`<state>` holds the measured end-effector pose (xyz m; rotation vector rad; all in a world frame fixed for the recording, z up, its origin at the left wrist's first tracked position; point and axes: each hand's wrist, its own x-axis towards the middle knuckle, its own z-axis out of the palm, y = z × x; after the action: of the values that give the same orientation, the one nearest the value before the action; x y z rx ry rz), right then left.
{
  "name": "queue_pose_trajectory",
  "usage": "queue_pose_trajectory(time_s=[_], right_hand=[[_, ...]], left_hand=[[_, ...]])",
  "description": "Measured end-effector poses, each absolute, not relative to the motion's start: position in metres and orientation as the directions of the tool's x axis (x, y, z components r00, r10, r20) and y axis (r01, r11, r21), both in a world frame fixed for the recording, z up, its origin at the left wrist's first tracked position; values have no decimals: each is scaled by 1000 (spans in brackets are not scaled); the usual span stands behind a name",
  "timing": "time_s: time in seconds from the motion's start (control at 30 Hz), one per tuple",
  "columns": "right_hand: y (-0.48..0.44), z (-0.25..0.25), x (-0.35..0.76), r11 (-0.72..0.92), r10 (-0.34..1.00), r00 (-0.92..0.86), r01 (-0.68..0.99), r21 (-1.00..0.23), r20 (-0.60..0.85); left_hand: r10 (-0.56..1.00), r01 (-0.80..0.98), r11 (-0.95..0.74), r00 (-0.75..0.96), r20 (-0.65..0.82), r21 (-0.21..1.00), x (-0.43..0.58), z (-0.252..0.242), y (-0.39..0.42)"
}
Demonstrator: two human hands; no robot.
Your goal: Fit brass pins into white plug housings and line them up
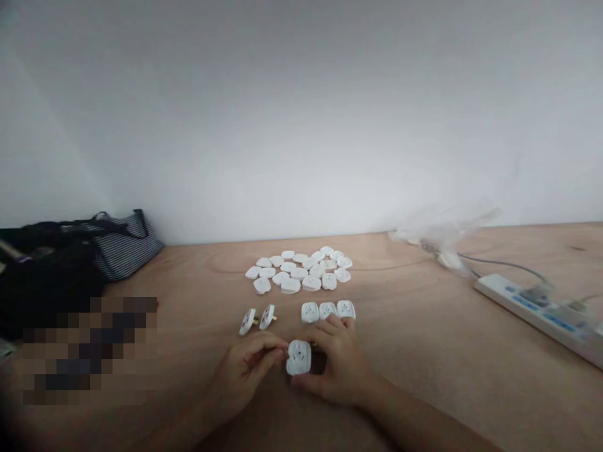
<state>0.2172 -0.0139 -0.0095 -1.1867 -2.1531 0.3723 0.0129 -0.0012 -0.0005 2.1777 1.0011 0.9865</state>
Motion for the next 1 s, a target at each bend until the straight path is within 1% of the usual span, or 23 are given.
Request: queue_pose_trajectory(time_s=[0.17,0.3,0.4,0.6,0.8,0.9,1.0], right_hand=[[-15,-9,216,561,827,-384,623,-545,412],[-15,-9,216,559,827,-375,634,-535,420],[-16,-9,215,561,825,-373,632,-535,425],[-16,-10,216,560,825,-365,633,-534,432],[-15,-9,217,573,818,-406,636,-516,408],[-15,-9,217,573,818,-410,641,-510,404],[-15,-9,218,573,818,-415,653,-496,399]], left_hand=[[765,343,-628,438,472,699,16,-1,-3],[743,372,-659,457,489,654,17,-1,-6],[747,408,-661,437,501,630,17,-2,-7],[701,396,-712,446,556,580,12,-2,-5],[646,365,-759,522,556,539,11,0,-4],[586,330,-806,555,590,491,12,2,-5],[498,298,-865,603,623,403,10,1,-3]])
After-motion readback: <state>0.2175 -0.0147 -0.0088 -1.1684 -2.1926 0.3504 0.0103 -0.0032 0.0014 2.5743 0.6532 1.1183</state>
